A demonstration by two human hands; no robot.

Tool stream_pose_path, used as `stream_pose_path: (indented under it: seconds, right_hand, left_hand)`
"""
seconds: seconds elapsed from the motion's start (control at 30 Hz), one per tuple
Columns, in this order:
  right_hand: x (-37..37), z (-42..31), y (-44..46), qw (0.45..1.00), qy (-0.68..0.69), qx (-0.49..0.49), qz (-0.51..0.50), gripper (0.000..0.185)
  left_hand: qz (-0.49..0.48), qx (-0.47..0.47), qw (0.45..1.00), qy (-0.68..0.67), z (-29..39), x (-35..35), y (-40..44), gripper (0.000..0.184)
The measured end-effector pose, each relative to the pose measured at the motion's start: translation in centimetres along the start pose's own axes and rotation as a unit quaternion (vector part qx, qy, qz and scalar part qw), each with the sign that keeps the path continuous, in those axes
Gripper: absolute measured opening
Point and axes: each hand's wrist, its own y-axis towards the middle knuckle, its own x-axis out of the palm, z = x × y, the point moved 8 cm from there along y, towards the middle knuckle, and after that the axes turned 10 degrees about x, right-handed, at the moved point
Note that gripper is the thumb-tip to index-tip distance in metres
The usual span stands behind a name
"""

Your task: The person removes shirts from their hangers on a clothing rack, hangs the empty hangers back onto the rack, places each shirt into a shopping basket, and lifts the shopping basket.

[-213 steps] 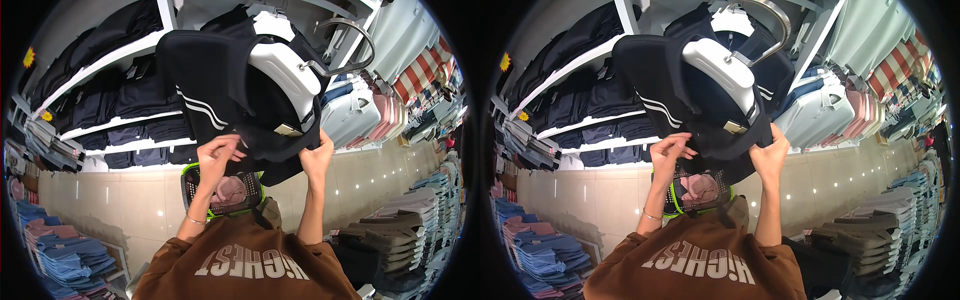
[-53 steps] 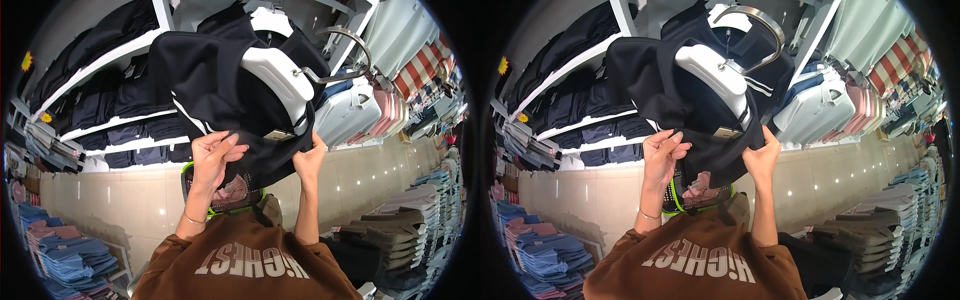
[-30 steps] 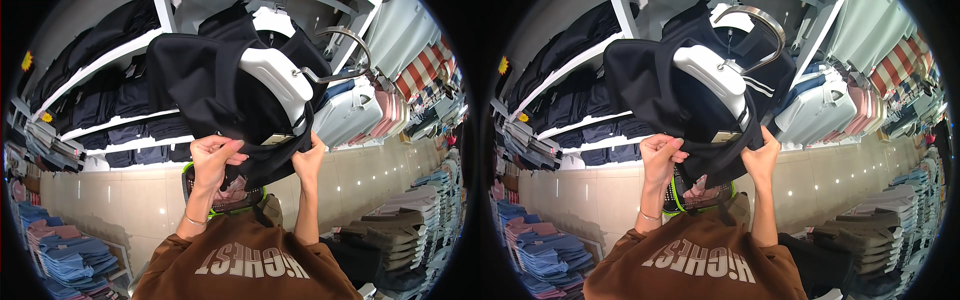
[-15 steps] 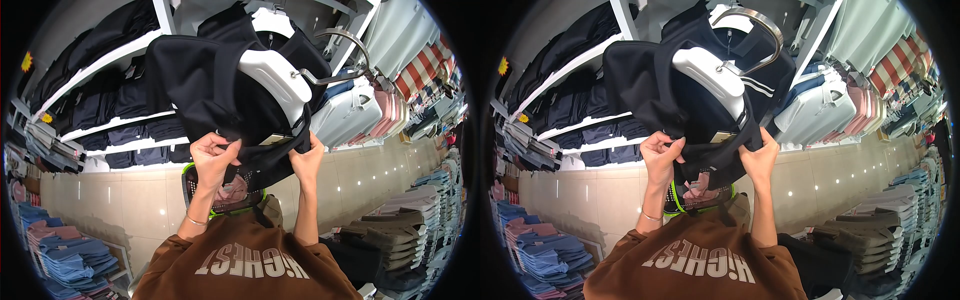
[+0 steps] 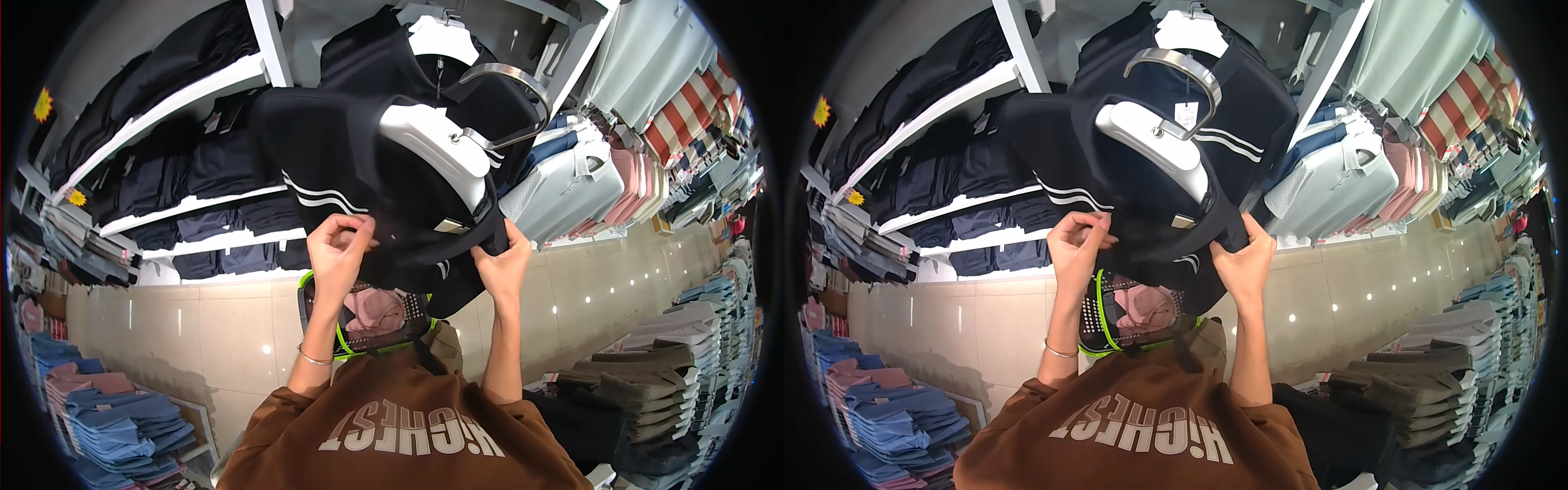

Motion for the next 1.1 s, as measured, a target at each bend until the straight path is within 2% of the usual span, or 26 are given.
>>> stream_pose_path:
  seconds: [0.03, 0.13, 0.17, 0.27, 0.3, 0.4, 0.43, 0.53, 0.57, 0.7, 0.73, 0.8, 1.0, 1.1]
  right_hand:
    - [0.0, 0.1, -0.1, 1.000, -0.008, 0.008, -0.004, 0.021]
    - [0.2, 0.2, -0.2, 0.999, -0.027, 0.025, -0.017, 0.020]
    - [0.4, 0.1, -0.3, 0.999, -0.031, 0.025, -0.023, 0.020]
    - [1.0, 0.1, -0.3, 0.998, -0.043, 0.021, -0.042, 0.020]
    - [1.1, 0.2, -0.4, 0.997, -0.048, 0.019, -0.049, 0.020]
    - [1.8, 0.0, -0.9, 0.994, -0.068, 0.047, -0.077, 0.020]
    - [1.9, 0.1, -1.0, 0.993, -0.068, 0.047, -0.082, 0.021]
    - [1.8, 1.2, -1.2, 0.993, -0.056, 0.053, -0.093, 0.021]
    - [1.5, 2.1, -1.1, 0.993, -0.045, 0.060, -0.093, 0.021]
    - [0.0, 4.3, -0.6, 0.992, 0.008, 0.085, -0.096, 0.019]
    - [-0.2, 4.6, -0.5, 0.990, 0.021, 0.100, -0.102, 0.018]
    - [-0.4, 4.9, -0.5, 0.985, 0.039, 0.123, -0.110, 0.017]
    - [-0.3, 5.1, -0.8, 0.982, 0.039, 0.140, -0.120, 0.018]
    - [-0.3, 5.4, -0.8, 0.979, 0.048, 0.147, -0.132, 0.021]
  left_hand:
    - [-0.008, -0.008, 0.996, 0.088, 0.0, -0.7, 0.0, 0.019]
    - [0.027, 0.153, 0.966, 0.208, 2.6, -0.4, 0.2, 0.032]
    - [0.025, 0.144, 0.958, 0.245, 2.9, -0.2, 0.0, 0.054]
    - [0.047, 0.237, 0.912, 0.331, 4.7, 1.0, -0.3, 0.075]
    - [0.044, 0.222, 0.909, 0.350, 4.6, 1.2, -0.3, 0.087]
    - [0.103, 0.279, 0.878, 0.374, 5.0, 1.5, -0.3, 0.088]
    - [0.116, 0.283, 0.872, 0.383, 5.6, 1.8, 0.0, 0.072]
    - [0.070, 0.175, 0.949, 0.253, 2.9, 0.3, 2.0, 0.054]
    - [0.059, 0.174, 0.964, 0.193, 2.6, -0.1, 2.6, 0.043]
    - [0.002, 0.048, 0.998, 0.042, 0.3, -2.8, 4.6, 0.026]
    - [-0.008, -0.030, 0.999, -0.024, 0.1, -2.7, 4.6, 0.020]
    - [-0.024, -0.111, 0.988, -0.103, -0.5, -3.0, 4.3, 0.018]
    - [-0.070, -0.135, 0.964, -0.217, 0.8, -1.5, 3.7, 0.019]
    - [-0.091, -0.128, 0.971, -0.182, 0.6, -1.7, 3.4, 0.022]
